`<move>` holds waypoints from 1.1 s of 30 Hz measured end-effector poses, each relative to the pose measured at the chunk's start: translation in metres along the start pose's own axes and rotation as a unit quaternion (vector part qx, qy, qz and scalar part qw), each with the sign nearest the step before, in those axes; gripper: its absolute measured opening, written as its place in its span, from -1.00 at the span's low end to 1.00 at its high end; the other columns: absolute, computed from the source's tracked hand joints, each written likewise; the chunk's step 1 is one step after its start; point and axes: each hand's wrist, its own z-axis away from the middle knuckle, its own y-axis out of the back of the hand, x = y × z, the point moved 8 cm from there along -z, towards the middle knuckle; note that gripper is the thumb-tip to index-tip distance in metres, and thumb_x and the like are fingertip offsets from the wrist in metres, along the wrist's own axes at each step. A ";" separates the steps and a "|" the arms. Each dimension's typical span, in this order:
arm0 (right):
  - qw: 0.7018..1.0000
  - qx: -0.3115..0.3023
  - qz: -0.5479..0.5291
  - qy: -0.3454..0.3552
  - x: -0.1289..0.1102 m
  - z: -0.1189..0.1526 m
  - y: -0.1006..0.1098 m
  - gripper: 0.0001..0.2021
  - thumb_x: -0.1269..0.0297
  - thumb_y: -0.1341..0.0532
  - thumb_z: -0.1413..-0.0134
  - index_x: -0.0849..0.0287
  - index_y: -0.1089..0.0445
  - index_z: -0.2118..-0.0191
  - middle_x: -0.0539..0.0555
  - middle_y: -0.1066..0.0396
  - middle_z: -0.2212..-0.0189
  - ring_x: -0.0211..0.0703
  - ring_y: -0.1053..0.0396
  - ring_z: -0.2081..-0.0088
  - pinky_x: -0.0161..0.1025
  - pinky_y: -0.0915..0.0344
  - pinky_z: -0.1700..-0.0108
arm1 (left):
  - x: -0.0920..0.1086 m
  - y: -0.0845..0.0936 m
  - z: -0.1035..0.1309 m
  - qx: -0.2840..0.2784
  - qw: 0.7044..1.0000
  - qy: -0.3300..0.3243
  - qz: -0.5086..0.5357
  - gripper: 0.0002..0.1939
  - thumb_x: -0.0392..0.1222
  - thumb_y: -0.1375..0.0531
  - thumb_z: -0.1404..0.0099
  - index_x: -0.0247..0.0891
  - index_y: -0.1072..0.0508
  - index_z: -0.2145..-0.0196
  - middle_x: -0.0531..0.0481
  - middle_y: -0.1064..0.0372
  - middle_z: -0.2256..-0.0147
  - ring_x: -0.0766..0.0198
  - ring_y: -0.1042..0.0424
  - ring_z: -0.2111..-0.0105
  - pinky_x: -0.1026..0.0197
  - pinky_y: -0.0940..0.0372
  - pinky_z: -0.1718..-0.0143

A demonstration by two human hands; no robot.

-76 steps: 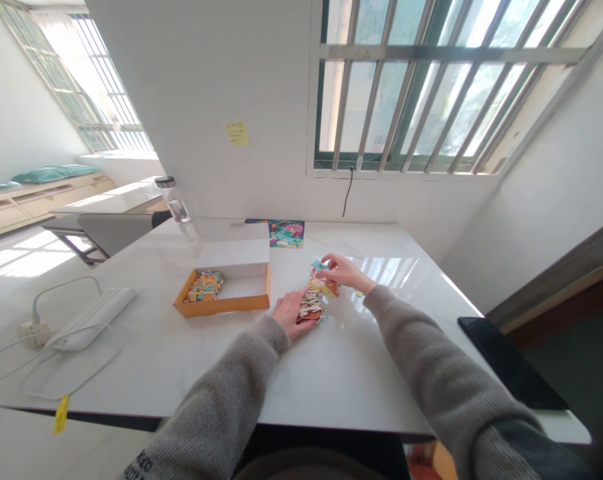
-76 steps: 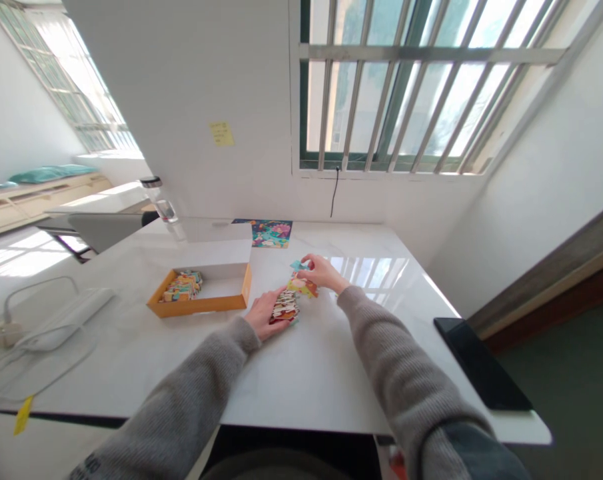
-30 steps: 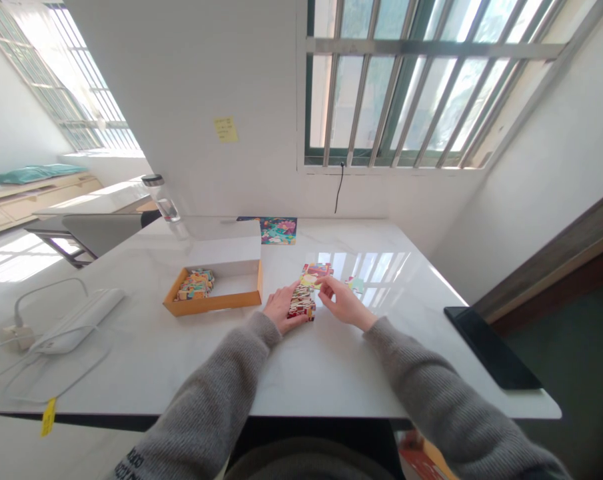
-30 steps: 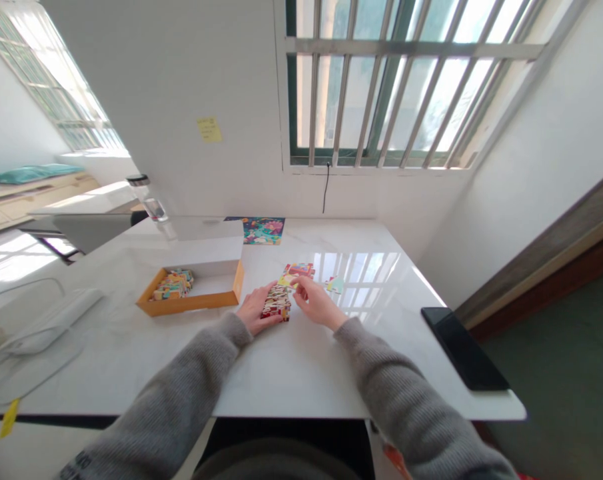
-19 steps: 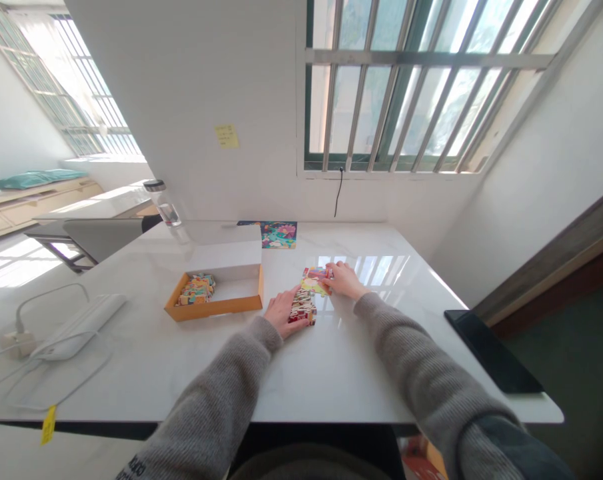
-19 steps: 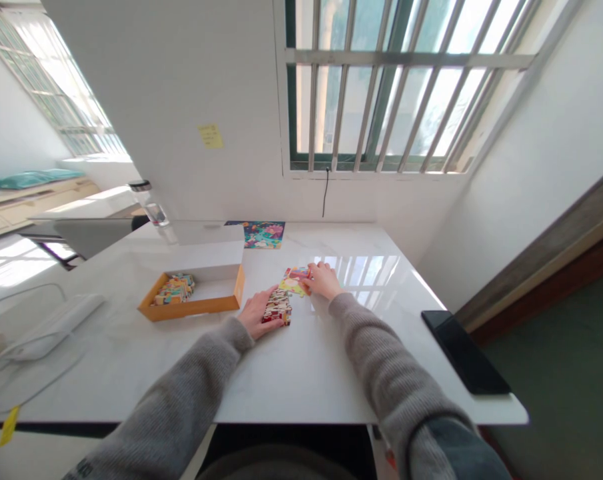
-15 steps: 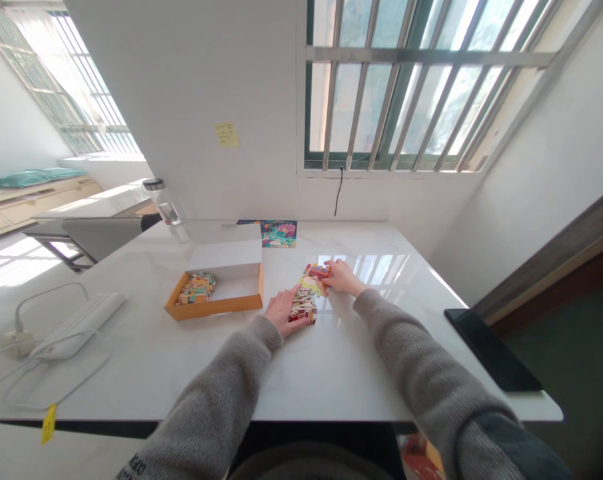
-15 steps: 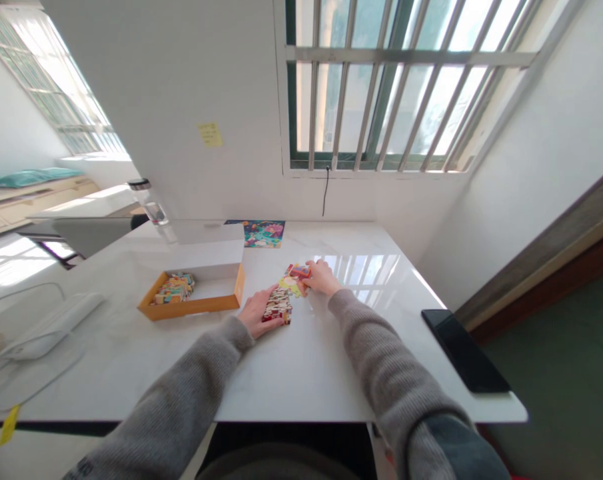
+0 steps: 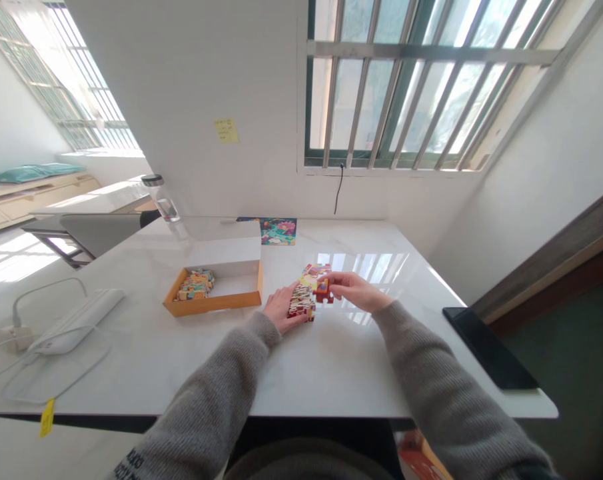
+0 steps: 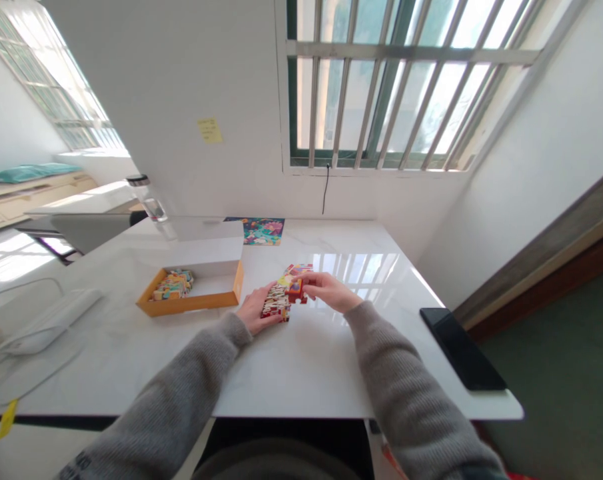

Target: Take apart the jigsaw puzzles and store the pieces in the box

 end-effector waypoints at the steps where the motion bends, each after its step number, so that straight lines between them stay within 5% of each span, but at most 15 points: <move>1: 1.000 -0.018 0.006 0.006 -0.003 0.004 -0.009 -0.71 0.21 -0.22 -0.11 0.19 -0.43 0.07 0.01 -0.41 0.43 -0.27 -0.30 0.45 -0.31 -0.22 0.40 | -0.001 0.000 0.000 0.000 1.000 0.000 0.004 -0.04 0.10 -0.30 -0.08 -0.16 0.00 -0.33 -0.18 -0.30 -0.10 -0.11 -0.30 -0.07 -0.10 -0.19 -0.10; 7: 0.974 0.011 0.209 0.086 -0.010 0.013 -0.046 -0.86 0.42 -0.19 -0.09 0.15 -0.43 0.22 -0.02 -0.32 0.43 -0.26 -0.27 0.42 -0.28 -0.25 0.31 | -0.001 0.002 0.002 -0.009 1.000 -0.002 0.018 0.16 0.07 -0.40 0.11 -0.19 0.06 -0.35 -0.22 -0.27 -0.12 -0.14 -0.27 -0.10 -0.11 -0.17 -0.14; 13: 0.952 0.025 0.281 0.120 -0.015 0.016 -0.065 -0.87 0.45 -0.18 -0.11 0.12 -0.41 0.23 0.00 -0.27 0.37 -0.24 -0.26 0.38 -0.27 -0.25 0.26 | -0.002 0.002 0.000 -0.005 1.000 0.006 0.022 0.01 0.13 -0.33 -0.03 -0.24 -0.01 -0.32 -0.25 -0.29 -0.12 -0.16 -0.29 -0.10 -0.13 -0.18 -0.13; 20: 0.942 0.152 0.289 0.080 0.009 -0.010 -0.008 -0.81 0.34 -0.05 -0.23 0.14 -0.40 0.16 0.01 -0.34 0.43 -0.21 -0.27 0.42 -0.24 -0.25 0.28 | -0.001 0.001 -0.002 -0.005 0.999 0.003 0.034 -0.03 0.04 -0.34 -0.04 -0.18 -0.01 -0.31 -0.18 -0.24 -0.18 -0.10 -0.27 -0.13 -0.13 -0.16 -0.16; 23: 0.901 0.175 0.394 0.044 0.024 -0.035 0.009 -0.78 0.35 -0.08 -0.21 0.17 -0.43 0.12 0.12 -0.39 0.28 -0.11 -0.32 0.23 -0.17 -0.24 0.09 | 0.002 0.003 -0.002 0.003 0.999 -0.010 0.040 -0.13 0.02 -0.36 -0.01 -0.20 -0.15 -0.22 -0.17 -0.34 -0.07 -0.07 -0.34 -0.05 -0.12 -0.21 -0.11; 29: 0.801 0.224 0.548 -0.090 0.043 -0.067 0.028 -0.63 0.04 -0.22 -0.12 0.25 -0.43 0.11 0.32 -0.31 0.07 0.17 -0.21 -0.02 0.01 -0.13 -0.04 | 0.005 0.003 0.001 0.003 0.999 -0.017 0.044 -0.21 0.04 -0.35 0.00 -0.25 -0.22 -0.13 -0.19 -0.39 0.04 -0.08 -0.39 0.03 -0.17 -0.24 -0.06; 33: 0.824 0.224 0.512 -0.089 0.046 -0.072 0.032 -0.67 0.07 -0.30 0.00 0.23 -0.40 0.23 0.28 -0.31 0.11 0.14 -0.22 0.01 -0.04 -0.15 0.01 | 0.005 0.002 0.002 0.001 0.999 -0.019 0.039 -0.22 0.05 -0.33 -0.02 -0.23 -0.20 -0.14 -0.20 -0.37 0.03 -0.09 -0.37 0.00 -0.16 -0.23 -0.06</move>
